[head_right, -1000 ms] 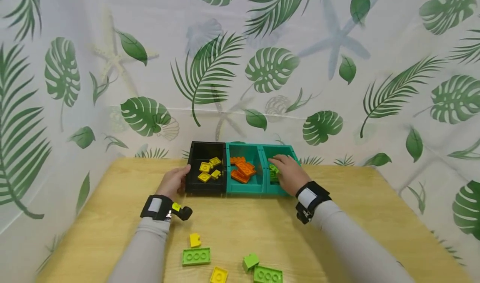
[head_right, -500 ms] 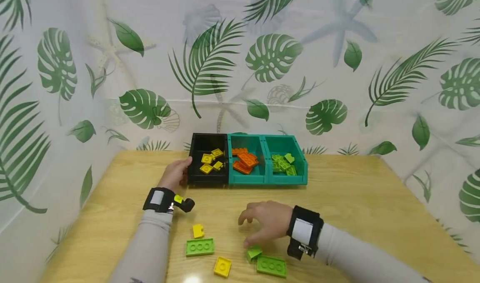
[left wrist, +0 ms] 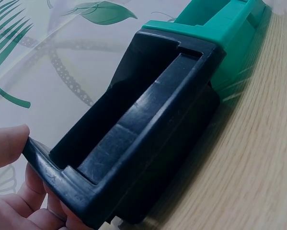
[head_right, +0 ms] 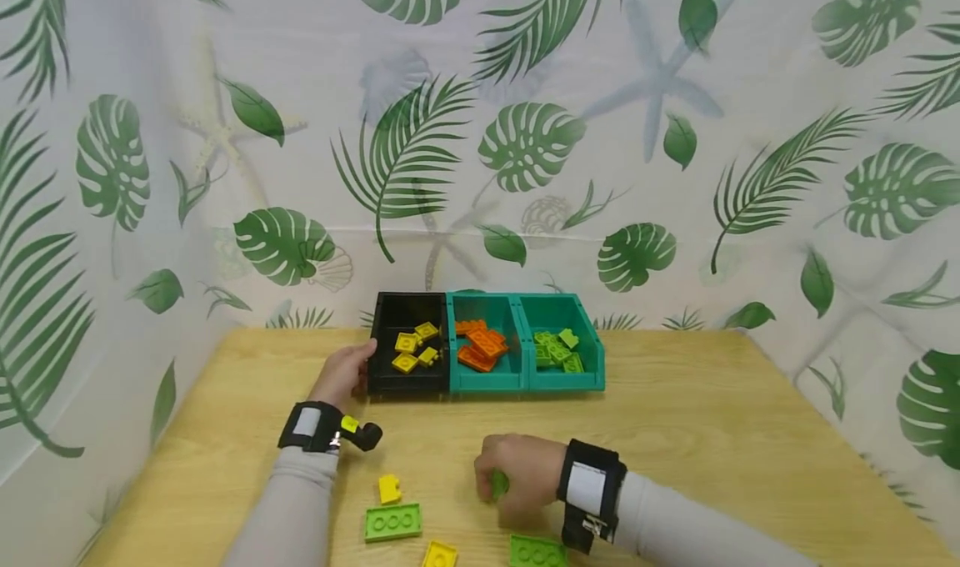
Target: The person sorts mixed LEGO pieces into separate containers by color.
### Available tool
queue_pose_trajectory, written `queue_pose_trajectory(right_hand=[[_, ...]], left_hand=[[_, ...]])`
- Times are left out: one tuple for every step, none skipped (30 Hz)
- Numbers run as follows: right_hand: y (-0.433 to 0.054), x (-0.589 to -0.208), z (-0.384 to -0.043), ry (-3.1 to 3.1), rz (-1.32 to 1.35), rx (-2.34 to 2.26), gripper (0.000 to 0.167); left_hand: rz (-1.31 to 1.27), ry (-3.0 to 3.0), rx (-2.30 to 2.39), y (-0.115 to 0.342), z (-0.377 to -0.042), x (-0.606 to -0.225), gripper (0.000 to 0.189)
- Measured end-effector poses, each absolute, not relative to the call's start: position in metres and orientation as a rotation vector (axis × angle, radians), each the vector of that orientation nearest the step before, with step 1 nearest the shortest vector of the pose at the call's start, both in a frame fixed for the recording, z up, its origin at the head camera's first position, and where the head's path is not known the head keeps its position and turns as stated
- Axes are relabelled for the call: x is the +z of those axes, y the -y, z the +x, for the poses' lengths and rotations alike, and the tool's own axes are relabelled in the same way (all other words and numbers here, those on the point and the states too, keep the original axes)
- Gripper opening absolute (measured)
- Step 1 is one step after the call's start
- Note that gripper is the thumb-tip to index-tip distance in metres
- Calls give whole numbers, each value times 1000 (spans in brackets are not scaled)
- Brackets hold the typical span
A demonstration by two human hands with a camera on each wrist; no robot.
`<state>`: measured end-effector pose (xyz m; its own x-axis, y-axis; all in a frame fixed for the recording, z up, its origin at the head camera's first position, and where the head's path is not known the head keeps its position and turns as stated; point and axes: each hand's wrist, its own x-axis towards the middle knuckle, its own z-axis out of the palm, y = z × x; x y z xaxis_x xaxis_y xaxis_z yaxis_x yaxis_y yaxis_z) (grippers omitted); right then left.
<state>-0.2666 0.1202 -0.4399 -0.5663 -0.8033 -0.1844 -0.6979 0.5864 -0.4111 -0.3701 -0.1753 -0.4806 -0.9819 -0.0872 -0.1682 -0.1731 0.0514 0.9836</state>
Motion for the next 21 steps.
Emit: queue_pose_trajectory(right_hand=[[-123, -442, -271, -2511, -1211, -425, 22], [-126, -444, -276, -2554, -1204, -439, 22], [-130, -445, -281, -2603, -1195, -448, 24], [-134, -446, -287, -2656, -1183, -452, 26], [-139, -446, -293, -2704, -1175, -451, 27], [-144, -446, -299, -2741, -1155, -465, 28], [-150, -445, -305, -2786, -1139, -473, 26], [-156, -444, -312, -2836, -1126, -485, 24], [-162, -442, -319, -2891, -1102, -495, 20], [-168, -441, -327, -2954, -1101, -502, 16], [-174, -440, -334, -3016, -1089, -509, 10], [-180, -438, -341, -3081, -1071, -501, 4], [-185, -438, -349, -3153, -1052, -475, 10], [-190, -438, -356, -3217, -1020, -436, 21], [-194, -438, -363, -3274, -983, -389, 32], [-198, -439, -369, -3326, -947, -326, 40], [-202, -441, -374, -3363, -892, -260, 46], [-207, -443, -379, -3393, -853, -191, 49], [-211, -446, -383, -3415, -821, -130, 50], [-215, -449, -386, -3433, -800, -63, 48], [-219, -453, -387, -3450, -793, -18, 44]], left_hand=[[-277, -2228, 2103, 176, -369, -481, 52], [-275, -2230, 2100, 176, -368, -482, 52], [-273, -2235, 2097, 177, -367, -483, 53], [-276, -2230, 2093, 177, -366, -484, 53], [-280, -2226, 2089, 177, -365, -485, 53], [-285, -2227, 2081, 178, -364, -485, 53], [-284, -2233, 2076, 178, -364, -486, 52], [-284, -2237, 2072, 179, -364, -486, 52], [-287, -2236, 2069, 179, -364, -487, 52], [-288, -2233, 2066, 180, -364, -487, 53], [-288, -2233, 2064, 180, -365, -487, 54], [-288, -2231, 2065, 180, -366, -486, 54], [-283, -2231, 2064, 180, -366, -486, 55], [-286, -2223, 2063, 180, -367, -486, 56], [-288, -2212, 2066, 180, -368, -485, 56], [-290, -2208, 2069, 180, -370, -485, 56], [-297, -2208, 2067, 179, -370, -485, 57], [-299, -2208, 2071, 178, -371, -486, 57], [-300, -2201, 2078, 176, -372, -486, 56], [-299, -2195, 2084, 175, -373, -487, 56], [-295, -2188, 2092, 173, -373, -487, 55]])
